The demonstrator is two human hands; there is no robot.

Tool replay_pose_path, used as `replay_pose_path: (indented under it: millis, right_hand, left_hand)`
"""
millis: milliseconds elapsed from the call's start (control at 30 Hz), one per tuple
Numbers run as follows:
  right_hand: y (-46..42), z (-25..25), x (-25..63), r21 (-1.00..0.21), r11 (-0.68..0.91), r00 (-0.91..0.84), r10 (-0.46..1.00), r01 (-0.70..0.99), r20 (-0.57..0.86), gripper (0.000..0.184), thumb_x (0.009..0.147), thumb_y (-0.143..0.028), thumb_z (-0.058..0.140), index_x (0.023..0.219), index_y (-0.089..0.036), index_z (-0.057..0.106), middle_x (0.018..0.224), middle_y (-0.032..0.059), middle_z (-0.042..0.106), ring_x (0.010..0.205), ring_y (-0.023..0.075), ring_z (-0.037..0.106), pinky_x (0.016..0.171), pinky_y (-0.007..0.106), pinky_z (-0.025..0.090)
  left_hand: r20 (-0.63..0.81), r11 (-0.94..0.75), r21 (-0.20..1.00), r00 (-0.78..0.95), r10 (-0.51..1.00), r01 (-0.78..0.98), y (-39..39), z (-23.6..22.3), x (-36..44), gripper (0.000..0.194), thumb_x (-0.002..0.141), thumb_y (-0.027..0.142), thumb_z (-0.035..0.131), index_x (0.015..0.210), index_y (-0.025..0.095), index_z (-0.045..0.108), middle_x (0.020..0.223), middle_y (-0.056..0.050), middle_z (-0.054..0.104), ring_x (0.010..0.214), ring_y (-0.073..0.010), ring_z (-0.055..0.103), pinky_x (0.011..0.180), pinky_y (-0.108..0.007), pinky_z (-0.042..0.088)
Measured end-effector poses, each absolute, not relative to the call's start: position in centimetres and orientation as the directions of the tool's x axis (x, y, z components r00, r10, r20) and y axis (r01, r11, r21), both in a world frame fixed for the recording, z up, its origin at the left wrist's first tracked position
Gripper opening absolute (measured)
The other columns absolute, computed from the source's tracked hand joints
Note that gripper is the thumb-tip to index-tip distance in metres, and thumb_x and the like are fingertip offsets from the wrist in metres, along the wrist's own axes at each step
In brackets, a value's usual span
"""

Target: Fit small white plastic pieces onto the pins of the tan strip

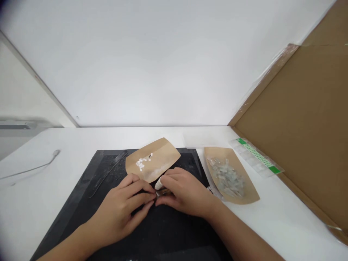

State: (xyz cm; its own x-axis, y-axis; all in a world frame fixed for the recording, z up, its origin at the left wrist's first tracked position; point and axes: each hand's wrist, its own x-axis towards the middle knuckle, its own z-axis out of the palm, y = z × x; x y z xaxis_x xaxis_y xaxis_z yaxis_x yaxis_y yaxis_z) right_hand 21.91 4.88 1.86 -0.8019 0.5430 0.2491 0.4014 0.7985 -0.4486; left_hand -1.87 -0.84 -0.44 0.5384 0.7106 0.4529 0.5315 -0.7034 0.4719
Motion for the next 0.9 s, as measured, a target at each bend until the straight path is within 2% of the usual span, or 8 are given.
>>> replay_pose_path:
  millis: [267,567,733,900]
  right_hand:
    - [4.92,1.44,22.02,-0.419,0.83,-0.805,0.51,0.368,0.302,0.03,0.096,-0.043,0.071,0.083,-0.019,0.057,0.079,-0.0002,0.062,0.075,0.0154,0.057,0.073,0.028,0.043]
    - [5.04,1.55,22.02,-0.362,0.856,-0.812,0.487,0.37,0.322,0.031,0.099,-0.044,0.066,0.083,-0.019,0.057,0.078,-0.0002,0.063,0.075,0.0153,0.056,0.071,0.029,0.04]
    - [4.76,1.84,22.08,-0.379,0.853,-0.807,0.488,0.359,0.333,0.036,0.094,-0.051,0.072,0.085,-0.019,0.058,0.08,-0.001,0.065,0.075,0.0147,0.058,0.073,0.029,0.039]
    - [4.52,1.83,22.33,-0.31,0.858,-0.778,0.506,0.409,0.373,0.031,0.104,-0.042,0.059,0.083,-0.019,0.059,0.078,0.0014,0.067,0.074,0.0159,0.059,0.071,0.03,0.038]
  left_hand:
    - [0.465,-0.687,0.492,0.506,0.726,0.534,-0.48,-0.07,-2.72,0.011,0.093,0.022,0.073,0.104,0.022,0.071,0.108,-0.004,0.072,0.098,-0.0221,0.058,0.088,-0.039,0.055]
    - [0.45,-0.708,0.47,0.547,0.706,0.527,-0.56,-0.19,-2.32,0.014,0.097,0.024,0.068,0.11,0.023,0.073,0.109,-0.006,0.073,0.098,-0.0235,0.059,0.089,-0.041,0.056]
    - [0.449,-0.717,0.429,0.559,0.697,0.55,-0.57,-0.38,-2.14,0.024,0.097,0.024,0.068,0.12,0.027,0.072,0.114,-0.005,0.071,0.099,-0.0236,0.059,0.085,-0.039,0.057]
    - [0.465,-0.73,0.375,0.565,0.681,0.571,-0.47,-0.65,-1.97,0.014,0.098,0.024,0.066,0.109,0.024,0.074,0.11,-0.005,0.071,0.097,-0.0225,0.059,0.082,-0.038,0.058]
